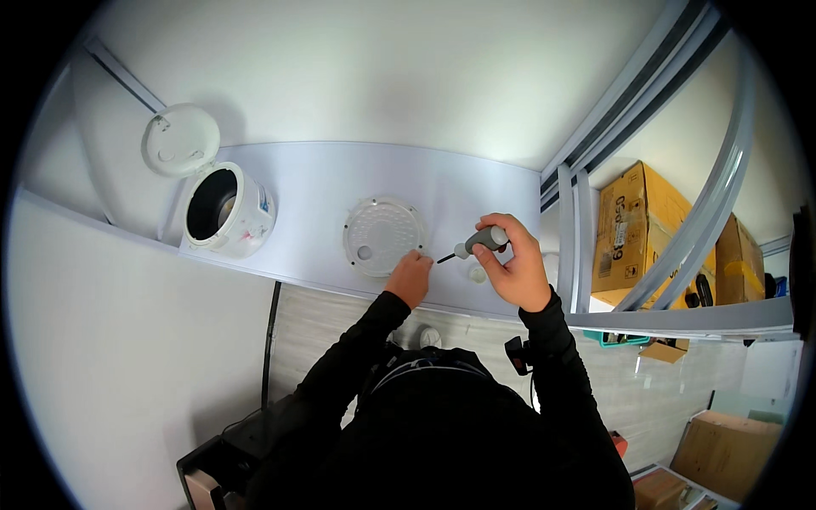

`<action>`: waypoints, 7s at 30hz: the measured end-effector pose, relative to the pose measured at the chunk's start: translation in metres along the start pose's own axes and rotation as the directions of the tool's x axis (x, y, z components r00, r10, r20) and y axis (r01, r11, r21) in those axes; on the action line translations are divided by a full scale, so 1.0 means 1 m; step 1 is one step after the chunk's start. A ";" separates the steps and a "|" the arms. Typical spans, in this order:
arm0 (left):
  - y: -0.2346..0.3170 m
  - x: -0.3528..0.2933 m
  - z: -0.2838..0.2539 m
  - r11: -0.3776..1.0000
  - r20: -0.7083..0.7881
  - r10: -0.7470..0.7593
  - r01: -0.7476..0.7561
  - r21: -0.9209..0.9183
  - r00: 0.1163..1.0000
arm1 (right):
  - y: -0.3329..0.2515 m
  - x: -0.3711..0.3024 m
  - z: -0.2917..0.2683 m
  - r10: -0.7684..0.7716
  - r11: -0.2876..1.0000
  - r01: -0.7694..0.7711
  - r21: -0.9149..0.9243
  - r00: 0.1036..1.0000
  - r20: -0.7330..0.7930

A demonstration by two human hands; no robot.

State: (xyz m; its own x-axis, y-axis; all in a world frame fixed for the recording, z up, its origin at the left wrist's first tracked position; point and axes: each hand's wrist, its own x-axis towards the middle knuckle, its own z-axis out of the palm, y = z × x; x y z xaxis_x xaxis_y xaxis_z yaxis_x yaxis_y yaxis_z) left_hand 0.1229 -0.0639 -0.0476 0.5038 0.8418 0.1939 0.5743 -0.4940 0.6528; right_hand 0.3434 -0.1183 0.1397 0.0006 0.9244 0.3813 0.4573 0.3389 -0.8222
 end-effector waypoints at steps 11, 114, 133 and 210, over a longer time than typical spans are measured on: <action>-0.021 -0.012 -0.053 0.988 -0.163 -0.151 0.143 -0.060 0.975 | -0.013 0.025 0.034 -0.076 0.997 0.073 0.033 0.993 0.092; -0.037 -0.003 -0.047 0.994 0.183 0.032 -0.050 0.095 0.983 | -0.016 0.024 0.071 -0.159 0.941 0.189 -0.281 0.979 0.124; -0.041 -0.004 -0.045 0.998 0.176 0.012 -0.024 0.064 0.984 | -0.028 0.032 0.073 0.291 0.846 -0.124 -0.519 0.923 0.252; -0.025 0.007 -0.042 0.990 0.006 0.049 -0.049 0.131 0.999 | -0.030 0.029 0.078 -0.075 0.939 0.119 -0.323 0.987 0.145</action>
State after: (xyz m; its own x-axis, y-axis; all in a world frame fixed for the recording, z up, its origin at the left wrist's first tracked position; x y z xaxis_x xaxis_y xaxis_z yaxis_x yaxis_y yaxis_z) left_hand 0.0844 -0.0363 -0.0320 0.5354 0.8151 0.2210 0.6279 -0.5592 0.5413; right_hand 0.2606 -0.0882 0.1428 -0.1628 0.9122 0.3761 0.7167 0.3713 -0.5903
